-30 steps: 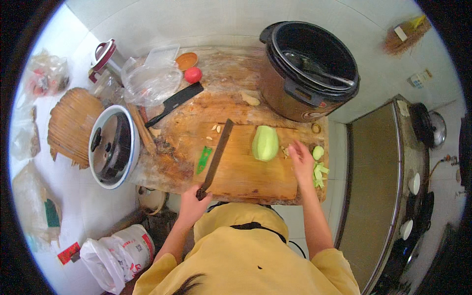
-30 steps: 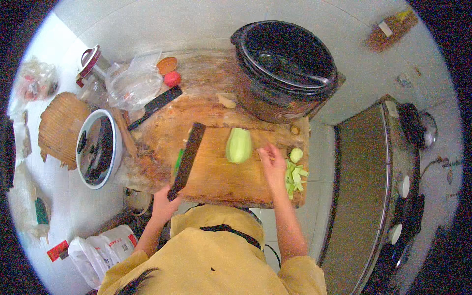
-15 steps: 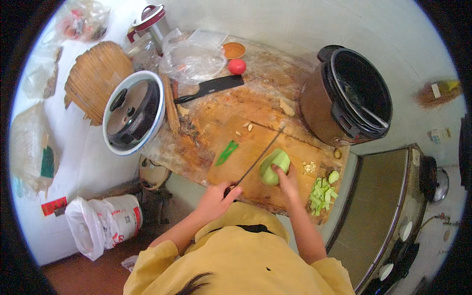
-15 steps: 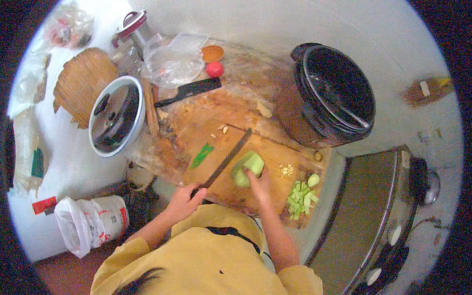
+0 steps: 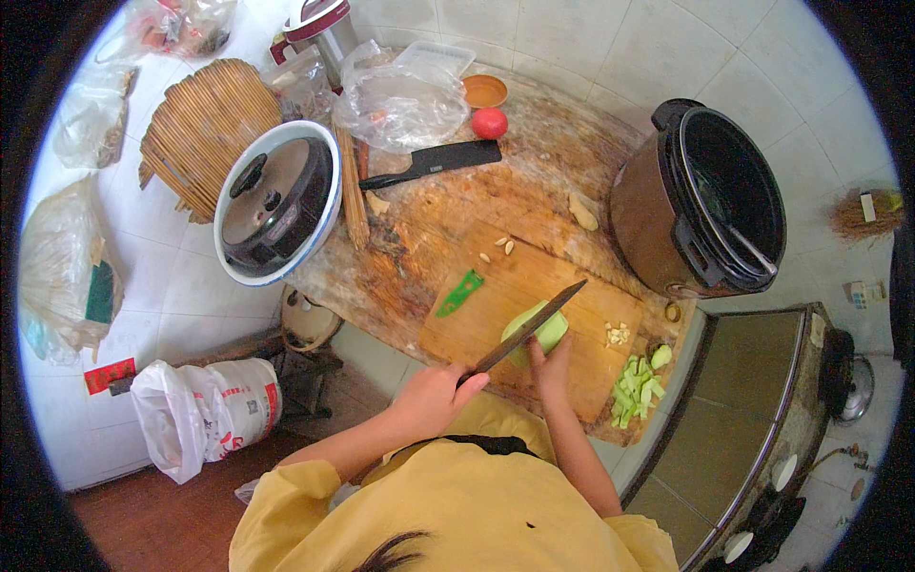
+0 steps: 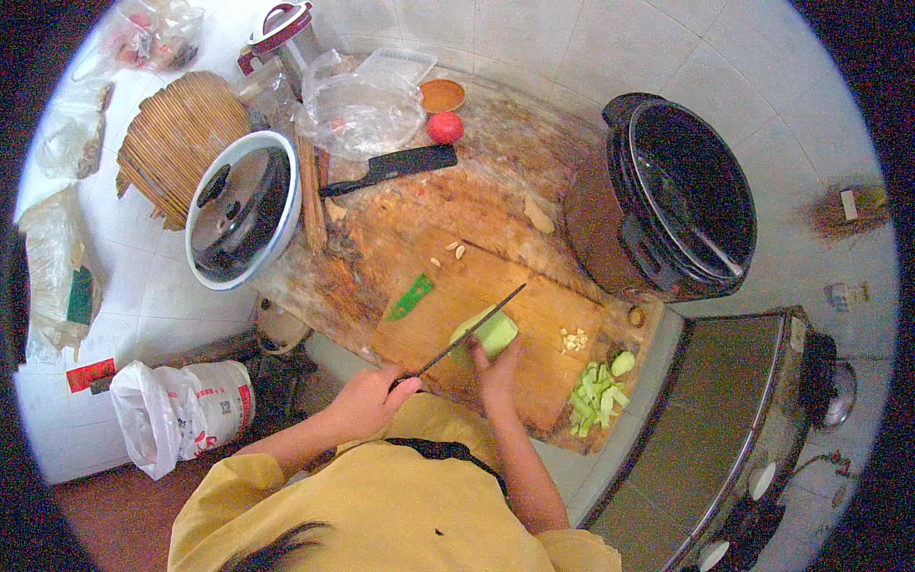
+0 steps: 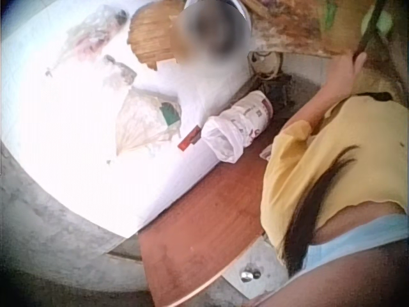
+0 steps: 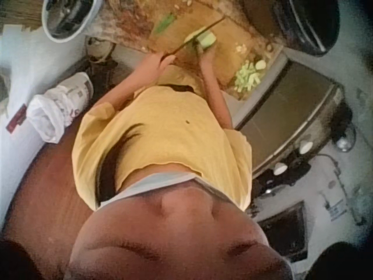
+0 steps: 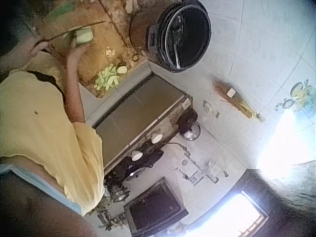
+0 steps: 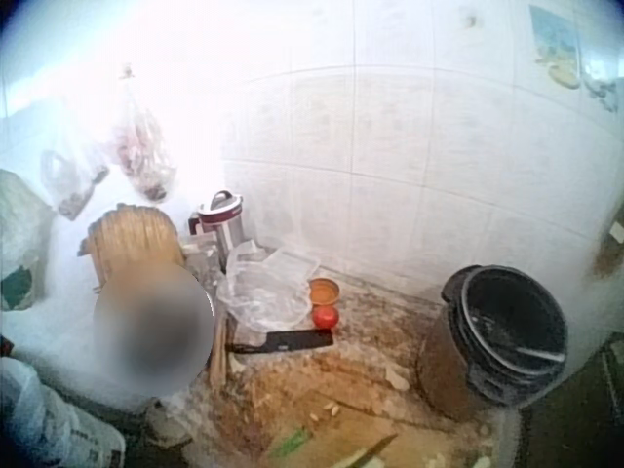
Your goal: The person cuts a vegetable into slices and then into strips using a large knife on a wooden board. They then rinse a small green plastic tool under a running faucet in a sink.
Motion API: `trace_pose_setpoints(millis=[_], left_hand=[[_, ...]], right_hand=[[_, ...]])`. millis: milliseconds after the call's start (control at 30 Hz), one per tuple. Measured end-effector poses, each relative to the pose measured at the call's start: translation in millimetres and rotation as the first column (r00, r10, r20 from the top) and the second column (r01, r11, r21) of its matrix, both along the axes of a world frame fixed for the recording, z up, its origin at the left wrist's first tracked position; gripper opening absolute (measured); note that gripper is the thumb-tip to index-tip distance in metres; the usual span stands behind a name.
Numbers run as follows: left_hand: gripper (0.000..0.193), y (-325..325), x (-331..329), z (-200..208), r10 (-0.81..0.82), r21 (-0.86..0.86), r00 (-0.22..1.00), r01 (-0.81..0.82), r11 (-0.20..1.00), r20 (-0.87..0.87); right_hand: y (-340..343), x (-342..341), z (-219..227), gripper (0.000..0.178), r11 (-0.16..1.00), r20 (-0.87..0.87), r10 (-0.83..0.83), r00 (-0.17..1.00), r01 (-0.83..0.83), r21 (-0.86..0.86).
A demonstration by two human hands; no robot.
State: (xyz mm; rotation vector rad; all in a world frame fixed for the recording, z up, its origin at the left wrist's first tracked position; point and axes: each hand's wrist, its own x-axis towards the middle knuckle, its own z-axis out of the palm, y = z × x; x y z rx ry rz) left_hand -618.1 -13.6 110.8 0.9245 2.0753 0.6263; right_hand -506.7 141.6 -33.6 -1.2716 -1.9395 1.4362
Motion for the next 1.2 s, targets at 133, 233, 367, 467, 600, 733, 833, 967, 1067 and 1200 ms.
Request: trace_pose_setpoints(millis=[133, 233, 367, 467, 600, 733, 833, 967, 1067, 1200], left_hand=[[0.045, -8.0, -5.6, 9.3, 0.005, -0.010, 0.999, -0.004, 1.000, 0.054], [0.046, -6.3, -14.3, 19.9, -0.014, -0.087, 0.995, 0.022, 0.996, 0.097], [0.047, 0.0, -20.8, 9.0, -0.045, -0.091, 0.992, 0.056, 0.994, 0.118], [0.049, 14.4, -27.9, 5.8, -0.061, -0.123, 0.984, 0.083, 0.989, 0.167], [0.051, 23.4, -27.6, -17.6, -0.068, -0.052, 0.988, 0.076, 0.996, 0.138], [0.051, 33.7, -29.2, -24.8, -0.067, -0.043, 0.985, 0.075, 0.996, 0.161], [0.052, 46.0, -30.6, -47.8, -0.060, -0.031, 0.979, 0.067, 0.997, 0.193], [0.048, 59.5, -17.1, -70.4, -0.058, 0.061, 0.998, 0.057, 0.997, 0.017], [0.047, 62.7, -8.6, -72.3, -0.015, 0.074, 0.999, 0.011, 0.997, 0.050], [0.046, 61.2, -9.7, -77.3, 0.021, 0.206, 0.987, -0.054, 0.977, 0.160]], right_hand=[[2.3, 1.3, -7.1, 0.065, 0.998, -0.007, 0.000, 1.000, 0.000, -0.055], [2.4, 0.0, -0.9, 0.062, 0.999, 0.028, 0.033, 0.999, -0.032, -0.043], [3.3, -0.3, 0.8, 0.061, 0.997, -0.015, 0.039, 0.999, -0.040, -0.071], [2.2, 0.8, -7.9, 0.066, 0.998, 0.006, 0.037, 0.999, -0.037, -0.050], [0.3, 1.4, -17.8, 0.072, 0.999, 0.054, 0.040, 0.998, -0.038, -0.031], [0.1, -1.6, -12.8, 0.077, 0.999, 0.052, 0.032, 0.998, -0.030, -0.041], [-2.5, -3.1, -2.5, 0.078, 0.999, 0.047, 0.041, 0.998, -0.041, -0.008], [-1.9, -2.5, -3.3, 0.076, 1.000, 0.017, 0.001, 1.000, -0.001, -0.008], [5.7, 2.3, -9.6, 0.072, 0.999, 0.023, 0.025, 0.999, -0.024, -0.045], [8.0, 1.8, -1.5, 0.068, 0.998, 0.026, 0.012, 1.000, -0.011, -0.057]])
